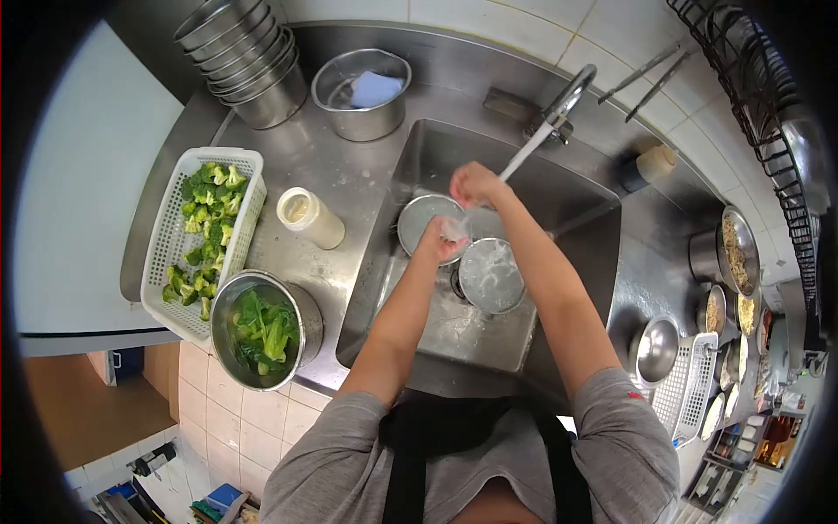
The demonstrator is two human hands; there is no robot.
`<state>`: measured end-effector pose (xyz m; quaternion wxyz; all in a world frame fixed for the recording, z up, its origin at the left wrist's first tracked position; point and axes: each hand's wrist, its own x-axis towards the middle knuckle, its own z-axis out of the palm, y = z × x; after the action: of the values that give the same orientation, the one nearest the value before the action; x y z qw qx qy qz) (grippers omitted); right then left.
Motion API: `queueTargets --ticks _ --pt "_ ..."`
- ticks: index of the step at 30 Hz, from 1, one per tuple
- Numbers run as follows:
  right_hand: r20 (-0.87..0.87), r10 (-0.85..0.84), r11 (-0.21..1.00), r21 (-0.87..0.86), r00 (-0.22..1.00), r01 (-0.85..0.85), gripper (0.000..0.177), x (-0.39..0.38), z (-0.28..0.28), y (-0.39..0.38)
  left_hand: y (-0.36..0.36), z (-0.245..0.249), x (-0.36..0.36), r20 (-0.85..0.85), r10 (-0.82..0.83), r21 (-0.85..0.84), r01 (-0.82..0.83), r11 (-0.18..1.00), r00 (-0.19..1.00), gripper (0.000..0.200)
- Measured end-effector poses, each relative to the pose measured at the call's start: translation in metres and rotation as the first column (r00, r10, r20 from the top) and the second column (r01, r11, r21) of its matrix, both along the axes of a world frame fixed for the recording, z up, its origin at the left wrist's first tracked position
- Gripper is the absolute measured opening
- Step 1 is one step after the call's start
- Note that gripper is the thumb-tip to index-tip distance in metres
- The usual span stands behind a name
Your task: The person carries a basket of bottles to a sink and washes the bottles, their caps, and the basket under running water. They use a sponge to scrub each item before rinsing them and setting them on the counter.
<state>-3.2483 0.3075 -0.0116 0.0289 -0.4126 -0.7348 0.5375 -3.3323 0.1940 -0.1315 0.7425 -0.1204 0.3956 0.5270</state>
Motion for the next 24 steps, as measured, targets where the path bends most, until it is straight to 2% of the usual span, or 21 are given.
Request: queueTargets --ticks 1,3,5,6,7,9,10,12,15,16,18,21,22,23,24 --pt "0.004 -0.014 1.0 -0.008 1.0 0.014 0.006 0.011 -0.014 -0.008 -0.002 0.002 0.002 0.004 -0.014 -0.008 0.014 1.0 1.0 0.042" --pt "0.166 -0.238 0.951 -0.159 0.957 0.264 0.011 0.034 -0.032 -0.019 0.001 0.005 0.003 0.112 -0.147 0.19 0.124 0.974 0.983 0.042" --pt "0.011 -0.362 0.912 -0.205 0.932 0.357 0.015 0.042 -0.031 -0.03 0.007 0.005 0.005 0.134 -0.164 0.193 0.137 0.972 0.977 0.043" --pt "0.01 -0.416 0.89 -0.2 0.91 0.409 0.015 0.044 -0.029 -0.033 0.012 0.007 0.012 0.155 -0.161 0.196 0.129 0.972 0.975 0.043" --pt "0.039 -0.445 0.893 -0.059 0.895 0.446 0.017 0.04 -0.027 -0.034 0.015 0.014 0.017 0.155 -0.22 0.201 0.187 0.962 0.963 0.043" --pt "0.099 -0.485 0.863 0.218 0.869 0.457 0.022 0.039 -0.016 -0.033 0.017 0.03 0.023 0.081 -0.067 0.049 0.063 0.997 0.994 0.036" --pt "0.092 -0.501 0.854 0.216 0.86 0.474 0.022 0.045 -0.008 -0.033 0.02 0.031 0.027 0.074 -0.086 0.051 0.082 0.995 0.994 0.036" --pt "0.147 -0.322 0.944 0.12 0.935 0.306 0.019 0.046 0.019 -0.033 0.023 0.03 0.021 -0.173 -0.19 0.171 0.219 0.961 0.967 0.042" --pt "0.078 -0.335 0.942 0.03 0.939 0.333 0.015 0.047 0.033 -0.036 0.021 0.034 0.015 -0.25 -0.215 0.183 0.264 0.947 0.944 0.041" --pt "0.033 -0.36 0.933 -0.02 0.932 0.36 0.016 0.046 0.031 -0.034 0.019 0.039 0.015 -0.251 -0.201 0.186 0.251 0.95 0.947 0.041" --pt "0.021 -0.355 0.935 -0.013 0.935 0.355 0.019 0.044 0.028 -0.032 0.017 0.044 0.015 -0.152 -0.215 0.063 0.227 0.972 0.965 0.034" --pt "0.082 -0.373 0.928 0.051 0.924 0.37 0.02 0.046 0.025 -0.029 0.018 0.048 0.016 -0.139 -0.228 0.142 0.248 0.958 0.964 0.04" --pt "-0.002 -0.362 0.932 0.032 0.932 0.362 0.018 0.049 0.023 -0.03 0.019 0.052 0.018 -0.137 -0.222 0.145 0.241 0.96 0.965 0.04" --pt "-0.087 -0.349 0.936 0.015 0.933 0.352 0.017 0.052 0.022 -0.029 0.023 0.057 0.022 -0.206 -0.254 0.177 0.291 0.94 0.945 0.043" --pt "-0.086 -0.342 0.939 0.019 0.936 0.344 0.017 0.054 0.021 -0.033 0.027 0.064 0.025 -0.275 -0.282 0.204 0.342 0.917 0.919 0.047"
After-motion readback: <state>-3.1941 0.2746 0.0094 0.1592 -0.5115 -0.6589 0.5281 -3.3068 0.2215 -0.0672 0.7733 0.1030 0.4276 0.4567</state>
